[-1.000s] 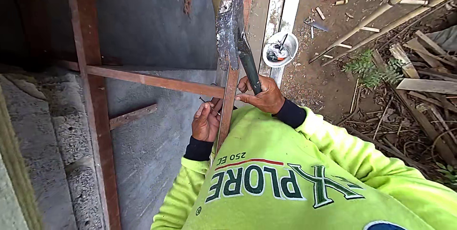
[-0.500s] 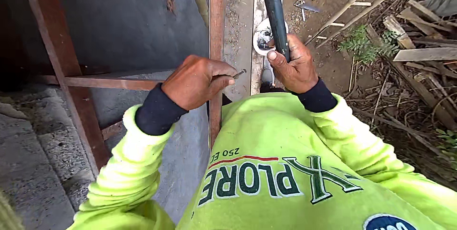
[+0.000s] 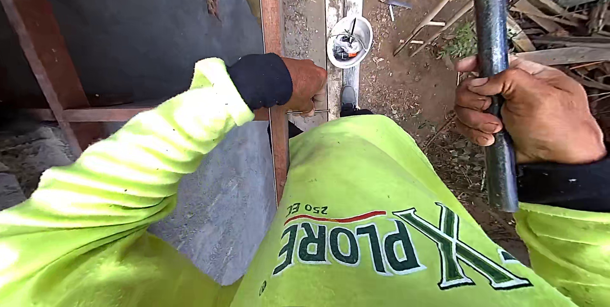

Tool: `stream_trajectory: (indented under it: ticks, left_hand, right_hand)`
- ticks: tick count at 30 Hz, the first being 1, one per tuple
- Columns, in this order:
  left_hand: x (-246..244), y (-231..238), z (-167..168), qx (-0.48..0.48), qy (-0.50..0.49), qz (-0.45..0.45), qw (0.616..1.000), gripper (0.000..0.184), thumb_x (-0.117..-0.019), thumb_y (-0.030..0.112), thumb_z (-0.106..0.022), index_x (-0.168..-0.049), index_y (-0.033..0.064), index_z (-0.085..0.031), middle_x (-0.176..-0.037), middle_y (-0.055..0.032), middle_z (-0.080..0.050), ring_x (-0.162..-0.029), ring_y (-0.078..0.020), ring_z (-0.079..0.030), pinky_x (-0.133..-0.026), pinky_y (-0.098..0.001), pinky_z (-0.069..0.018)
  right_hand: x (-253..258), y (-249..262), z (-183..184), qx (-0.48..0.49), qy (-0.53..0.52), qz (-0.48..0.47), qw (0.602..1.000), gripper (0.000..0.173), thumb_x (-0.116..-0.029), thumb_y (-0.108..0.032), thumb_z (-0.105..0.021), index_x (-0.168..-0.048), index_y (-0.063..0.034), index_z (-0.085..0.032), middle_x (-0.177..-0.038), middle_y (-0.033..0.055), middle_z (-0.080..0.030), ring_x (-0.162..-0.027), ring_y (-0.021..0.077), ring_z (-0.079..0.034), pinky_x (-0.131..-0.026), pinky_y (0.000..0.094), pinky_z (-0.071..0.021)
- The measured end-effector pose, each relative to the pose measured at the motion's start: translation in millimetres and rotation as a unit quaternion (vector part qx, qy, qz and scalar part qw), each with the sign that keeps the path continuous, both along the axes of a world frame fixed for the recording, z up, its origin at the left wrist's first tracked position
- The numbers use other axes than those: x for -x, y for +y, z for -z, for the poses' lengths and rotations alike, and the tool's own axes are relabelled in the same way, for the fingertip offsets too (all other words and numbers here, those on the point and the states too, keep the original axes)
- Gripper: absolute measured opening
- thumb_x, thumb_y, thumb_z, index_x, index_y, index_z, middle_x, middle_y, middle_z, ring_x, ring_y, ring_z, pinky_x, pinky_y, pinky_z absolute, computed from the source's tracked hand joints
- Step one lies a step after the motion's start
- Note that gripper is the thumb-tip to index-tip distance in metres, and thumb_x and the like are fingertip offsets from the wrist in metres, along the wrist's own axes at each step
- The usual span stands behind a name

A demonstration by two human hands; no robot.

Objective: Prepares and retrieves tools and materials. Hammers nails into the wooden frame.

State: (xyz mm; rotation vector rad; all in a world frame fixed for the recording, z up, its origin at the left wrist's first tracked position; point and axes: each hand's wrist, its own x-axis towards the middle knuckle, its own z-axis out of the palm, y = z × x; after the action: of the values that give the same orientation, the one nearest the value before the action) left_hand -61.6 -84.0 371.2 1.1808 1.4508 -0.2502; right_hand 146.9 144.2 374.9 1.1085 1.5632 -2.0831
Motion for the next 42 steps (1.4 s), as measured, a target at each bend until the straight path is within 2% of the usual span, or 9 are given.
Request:
stream_trajectory:
  ticks: [3,7,9,12,14,16,19,33,42]
  left_hand:
    - [-2,3,1,-0.004,-0.001,0.016,1.000,0.010,-0.0973,0.015,-0.071,-0.095,0.0084,-0.076,-0.085,-0.0031,-0.070,-0.079,-0.0158,-0.065,-0.075,-0.0383,-0.0509]
    - [-2,0,3,-0.023,-0.002,0.028,0.999,0.009,-0.0973,0.014,-0.070,-0.095,0.0070,-0.076,-0.086,-0.0051,-0.070,-0.081,-0.0182,-0.066,-0.077,-0.0403,-0.0508]
    - [-2,0,3,-0.030,0.001,0.027,0.999,0.010,-0.0969,0.014,-0.071,-0.092,0.0074,-0.076,-0.084,-0.0045,-0.070,-0.079,-0.0177,-0.065,-0.076,-0.0399,-0.0506]
    - [-3,-1,2,-0.024,0.009,0.022,0.999,0.011,-0.0976,0.015,-0.070,-0.092,0.0069,-0.076,-0.084,-0.0041,-0.070,-0.078,-0.0169,-0.065,-0.076,-0.0385,-0.0512]
    - [-5,-2,2,-0.023,0.015,0.025,0.999,0.011,-0.0970,0.015,-0.071,-0.093,0.0062,-0.075,-0.085,-0.0055,-0.069,-0.080,-0.0189,-0.065,-0.077,-0.0407,-0.0507]
    - [-6,-2,3,-0.030,0.017,0.024,0.999,0.010,-0.0967,0.015,-0.071,-0.093,0.0072,-0.076,-0.086,-0.0045,-0.072,-0.078,-0.0174,-0.068,-0.076,-0.0387,-0.0538]
    - [-7,-2,3,-0.028,0.019,0.020,0.999,0.010,-0.0968,0.015,-0.071,-0.094,0.0073,-0.076,-0.086,-0.0042,-0.072,-0.076,-0.0165,-0.068,-0.074,-0.0370,-0.0544]
    - [-12,-13,1,-0.084,0.080,0.036,0.993,0.010,-0.0907,0.016,-0.077,-0.088,0.0072,-0.073,-0.083,-0.0047,-0.067,-0.073,-0.0185,-0.065,-0.069,-0.0372,-0.0542]
    - [-12,-15,10,-0.102,0.072,0.024,0.992,0.011,-0.0888,0.013,-0.078,-0.081,0.0078,-0.072,-0.075,-0.0032,-0.067,-0.065,-0.0166,-0.064,-0.064,-0.0369,-0.0532]
  right_hand:
    - [-7,-3,-7,0.102,-0.027,0.027,0.994,0.038,-0.1136,-0.039,-0.026,-0.138,-0.0240,-0.051,-0.060,-0.0026,-0.042,-0.035,0.0050,-0.040,-0.031,0.0207,-0.0412]
    - [-15,-16,-9,0.300,-0.081,0.139,0.940,0.036,-0.1102,-0.037,-0.030,-0.096,-0.0159,-0.055,-0.063,-0.0043,-0.047,-0.040,0.0002,-0.045,-0.037,0.0136,-0.0429]
    - [-20,-21,-8,0.374,-0.114,0.180,0.903,0.032,-0.1071,-0.030,-0.037,-0.087,-0.0129,-0.054,-0.061,-0.0043,-0.047,-0.041,-0.0002,-0.048,-0.038,0.0131,-0.0450]
    - [-31,-28,-14,0.443,-0.148,0.187,0.864,0.024,-0.1071,-0.029,-0.037,-0.102,-0.0130,-0.054,-0.062,-0.0034,-0.047,-0.041,0.0008,-0.050,-0.039,0.0140,-0.0477]
    - [-35,-36,-25,0.467,-0.159,0.181,0.851,0.038,-0.1112,-0.044,-0.033,-0.118,-0.0130,-0.055,-0.066,-0.0025,-0.049,-0.043,0.0022,-0.053,-0.040,0.0153,-0.0505]
    - [-35,-47,-37,0.469,-0.180,0.180,0.846,0.043,-0.1107,-0.049,-0.032,-0.108,-0.0122,-0.053,-0.067,-0.0018,-0.050,-0.045,0.0038,-0.056,-0.043,0.0170,-0.0531]
    - [-31,-64,-53,0.434,-0.218,0.176,0.856,0.035,-0.1111,-0.035,-0.030,-0.095,-0.0110,-0.051,-0.067,-0.0012,-0.051,-0.046,0.0032,-0.055,-0.042,0.0159,-0.0509]
    - [-14,-107,-82,0.447,-0.221,0.133,0.856,0.046,-0.1117,-0.046,-0.023,-0.099,-0.0103,-0.050,-0.062,-0.0025,-0.048,-0.042,0.0053,-0.056,-0.040,0.0192,-0.0528]
    - [-26,-95,-77,0.385,-0.227,0.232,0.864,0.053,-0.1117,-0.047,-0.018,-0.091,-0.0096,-0.050,-0.059,-0.0036,-0.049,-0.043,0.0029,-0.055,-0.040,0.0149,-0.0496]
